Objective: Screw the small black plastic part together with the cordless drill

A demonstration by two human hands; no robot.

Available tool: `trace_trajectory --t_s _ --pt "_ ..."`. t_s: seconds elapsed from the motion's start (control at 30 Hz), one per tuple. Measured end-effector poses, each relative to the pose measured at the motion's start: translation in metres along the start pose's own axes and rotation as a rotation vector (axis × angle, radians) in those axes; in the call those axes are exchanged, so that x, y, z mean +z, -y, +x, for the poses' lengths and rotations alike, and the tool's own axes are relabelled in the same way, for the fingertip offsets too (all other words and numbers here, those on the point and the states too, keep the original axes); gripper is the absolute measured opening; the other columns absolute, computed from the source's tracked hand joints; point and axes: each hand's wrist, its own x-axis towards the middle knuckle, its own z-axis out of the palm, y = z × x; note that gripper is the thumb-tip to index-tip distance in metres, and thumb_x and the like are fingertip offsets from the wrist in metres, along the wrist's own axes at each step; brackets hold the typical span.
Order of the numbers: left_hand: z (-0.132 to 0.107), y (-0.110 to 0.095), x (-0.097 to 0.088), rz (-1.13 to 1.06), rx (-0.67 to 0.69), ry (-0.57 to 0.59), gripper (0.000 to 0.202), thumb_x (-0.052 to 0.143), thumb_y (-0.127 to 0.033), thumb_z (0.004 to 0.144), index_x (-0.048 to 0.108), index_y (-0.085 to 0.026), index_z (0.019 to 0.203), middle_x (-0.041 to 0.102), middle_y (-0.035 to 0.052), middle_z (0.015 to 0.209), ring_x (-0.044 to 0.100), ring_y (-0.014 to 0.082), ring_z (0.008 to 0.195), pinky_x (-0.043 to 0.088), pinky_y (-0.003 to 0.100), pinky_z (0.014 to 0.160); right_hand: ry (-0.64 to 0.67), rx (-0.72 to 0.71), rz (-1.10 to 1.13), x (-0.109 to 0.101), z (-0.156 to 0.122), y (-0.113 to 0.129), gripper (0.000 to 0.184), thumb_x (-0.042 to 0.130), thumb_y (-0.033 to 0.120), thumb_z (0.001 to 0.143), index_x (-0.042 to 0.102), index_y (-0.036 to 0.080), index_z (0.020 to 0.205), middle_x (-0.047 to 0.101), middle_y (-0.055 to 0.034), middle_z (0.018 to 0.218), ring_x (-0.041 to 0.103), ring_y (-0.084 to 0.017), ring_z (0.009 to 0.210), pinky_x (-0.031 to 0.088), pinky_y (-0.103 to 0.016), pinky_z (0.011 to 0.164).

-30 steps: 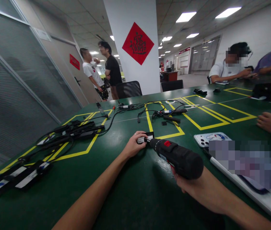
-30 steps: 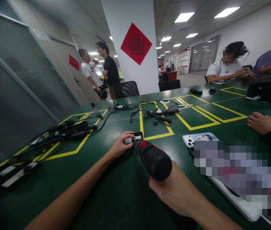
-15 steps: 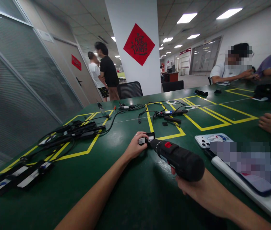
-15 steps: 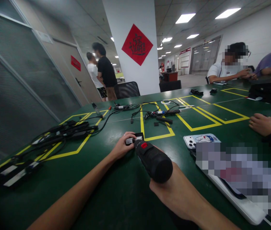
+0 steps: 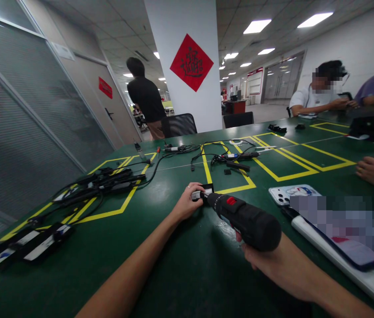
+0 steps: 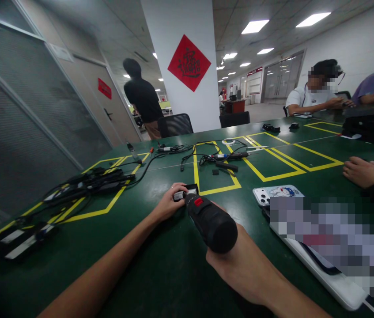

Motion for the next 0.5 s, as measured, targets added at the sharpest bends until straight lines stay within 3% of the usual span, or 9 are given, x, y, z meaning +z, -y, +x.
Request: trace_trajectory --t_s 0.5 --pt "0.0005 -0.0026 -0.0012 -0.003 -0.029 0.011 0.026 0.06 -0.027 0.085 0.058 -0.016 0.109 0.053 0.0087 0.124 0.051 0.0264 0.113 0.042 0.05 0.096 0.011 0.022 0.035 -0.0003 -0.0009 0.004 0.022 0.054 0.021 0.076 0.064 0.017 0.095 0.06 -0.0005 0.067 0.054 -0.014 0.062 0.047 -0.026 0.063"
